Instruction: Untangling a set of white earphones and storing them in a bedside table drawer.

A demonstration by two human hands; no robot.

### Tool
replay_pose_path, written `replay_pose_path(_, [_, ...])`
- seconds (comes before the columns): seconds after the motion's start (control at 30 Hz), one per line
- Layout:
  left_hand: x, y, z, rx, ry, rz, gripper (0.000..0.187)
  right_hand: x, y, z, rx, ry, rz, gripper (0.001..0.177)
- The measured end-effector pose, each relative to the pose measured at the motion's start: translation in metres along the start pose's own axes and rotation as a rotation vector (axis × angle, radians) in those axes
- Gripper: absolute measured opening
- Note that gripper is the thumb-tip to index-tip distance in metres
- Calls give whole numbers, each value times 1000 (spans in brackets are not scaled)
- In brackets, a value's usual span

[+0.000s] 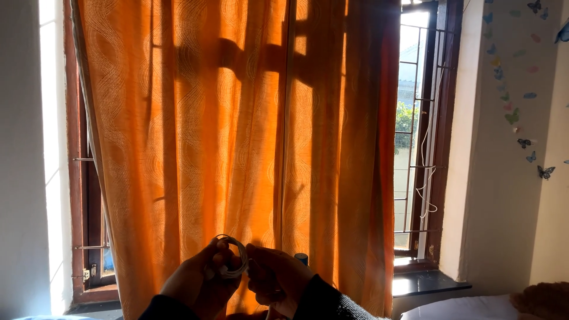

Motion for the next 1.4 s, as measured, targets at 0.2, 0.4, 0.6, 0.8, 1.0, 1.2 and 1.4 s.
replay_pose_path(0.2, [-20,-16,26,-69,-194,311,17,-18,-4,2,-632,166,130,21])
replay_pose_path(0.4, [-46,-33,13,563,-545,580,34,-52,-38,-21,-1151,259,-62,30])
replay_pose_path(0.6, [-56,-38,-10,1534,-625,427,37,-71,-63,-74,-1325,633,-190,38])
replay_pose_path(0.8, [-63,-50,-31,1257,-375,94,60,-8,-11,-86,-846,391,70,20])
replay_pose_path(1.0, [-44,-13,-37,776,-411,-2,46,23,56,9,-313,22,99,19])
replay_pose_path(1.2, [-17,72,-72,381,-267,296,29,-11,42,82,-274,-160,230,25])
replay_pose_path(1.4, [-90,46,-124,1000,-377,618,30,-32,62,142,-643,-59,314,19])
Point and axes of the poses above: each hand's wrist, its own x-axis towards the middle knuckle, its own y-axis out of the back of the hand, z = x × y, the point moved 1 cm from there along x, towards the middle knuckle, and after that the axes turned 13 degrees about z, right-handed, at the moved point
